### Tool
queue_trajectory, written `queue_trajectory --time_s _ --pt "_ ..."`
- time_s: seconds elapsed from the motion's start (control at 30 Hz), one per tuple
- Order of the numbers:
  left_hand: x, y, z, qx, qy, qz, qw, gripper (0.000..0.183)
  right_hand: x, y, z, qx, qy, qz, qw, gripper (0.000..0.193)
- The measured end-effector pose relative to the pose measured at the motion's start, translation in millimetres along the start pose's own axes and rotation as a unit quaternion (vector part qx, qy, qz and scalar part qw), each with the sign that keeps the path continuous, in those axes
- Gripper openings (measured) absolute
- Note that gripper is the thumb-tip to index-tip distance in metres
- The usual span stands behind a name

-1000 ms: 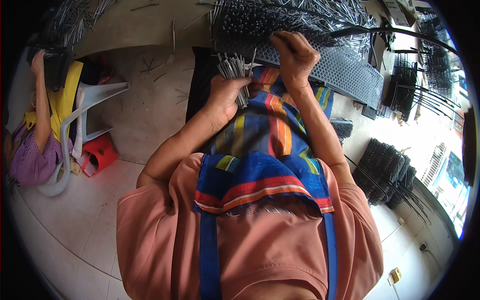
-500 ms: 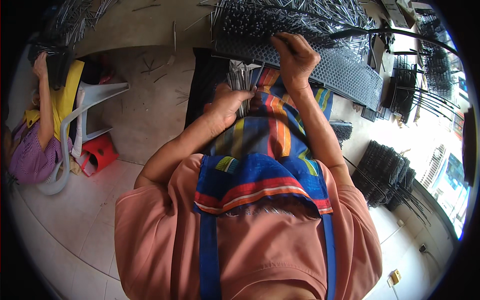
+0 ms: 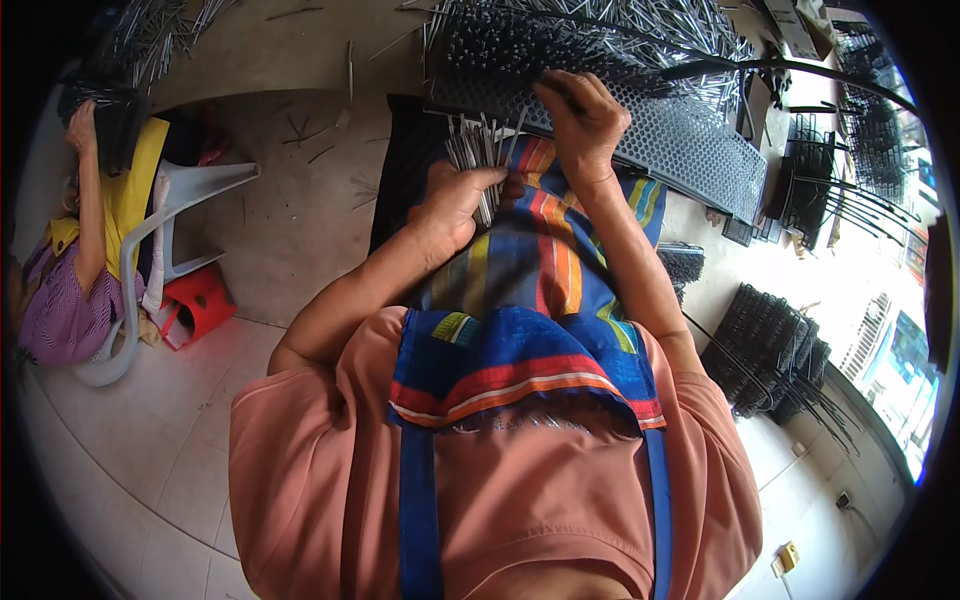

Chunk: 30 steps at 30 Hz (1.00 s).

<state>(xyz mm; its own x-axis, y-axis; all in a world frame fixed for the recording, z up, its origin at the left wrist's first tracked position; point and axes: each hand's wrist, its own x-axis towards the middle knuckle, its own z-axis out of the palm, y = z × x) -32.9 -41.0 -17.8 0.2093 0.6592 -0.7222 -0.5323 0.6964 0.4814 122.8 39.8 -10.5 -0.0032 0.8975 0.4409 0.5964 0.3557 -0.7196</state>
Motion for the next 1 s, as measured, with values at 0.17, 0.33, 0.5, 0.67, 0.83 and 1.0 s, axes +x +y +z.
queue_trajectory --time_s 0.17,0.33,0.5,0.67,0.83,1.0 --pt "5 -1 1 -0.02 0.0 0.001 1.0 0.017 2 5 0 -0.053 -0.047 -0.026 0.997 0.01" --pt "5 2 3 -0.046 -0.018 0.0 0.999 0.02 6 -13 -15 -0.069 -0.131 0.111 0.983 0.016" --pt "3 9 13 -0.036 -0.075 0.016 0.996 0.021 -3 -13 -27 0.104 -0.247 0.308 0.913 0.018" --pt "4 9 19 0.052 -0.104 0.055 0.992 0.017 -3 -1 -33 0.274 -0.31 0.445 0.794 0.015" --pt "7 -2 17 0.008 -0.078 0.069 0.995 0.016 -11 9 -28 0.291 -0.216 0.437 0.823 0.009" --pt "7 2 8 0.01 0.007 -0.016 1.0 0.017 -6 -2 -30 0.265 0.0 0.298 0.917 0.005"
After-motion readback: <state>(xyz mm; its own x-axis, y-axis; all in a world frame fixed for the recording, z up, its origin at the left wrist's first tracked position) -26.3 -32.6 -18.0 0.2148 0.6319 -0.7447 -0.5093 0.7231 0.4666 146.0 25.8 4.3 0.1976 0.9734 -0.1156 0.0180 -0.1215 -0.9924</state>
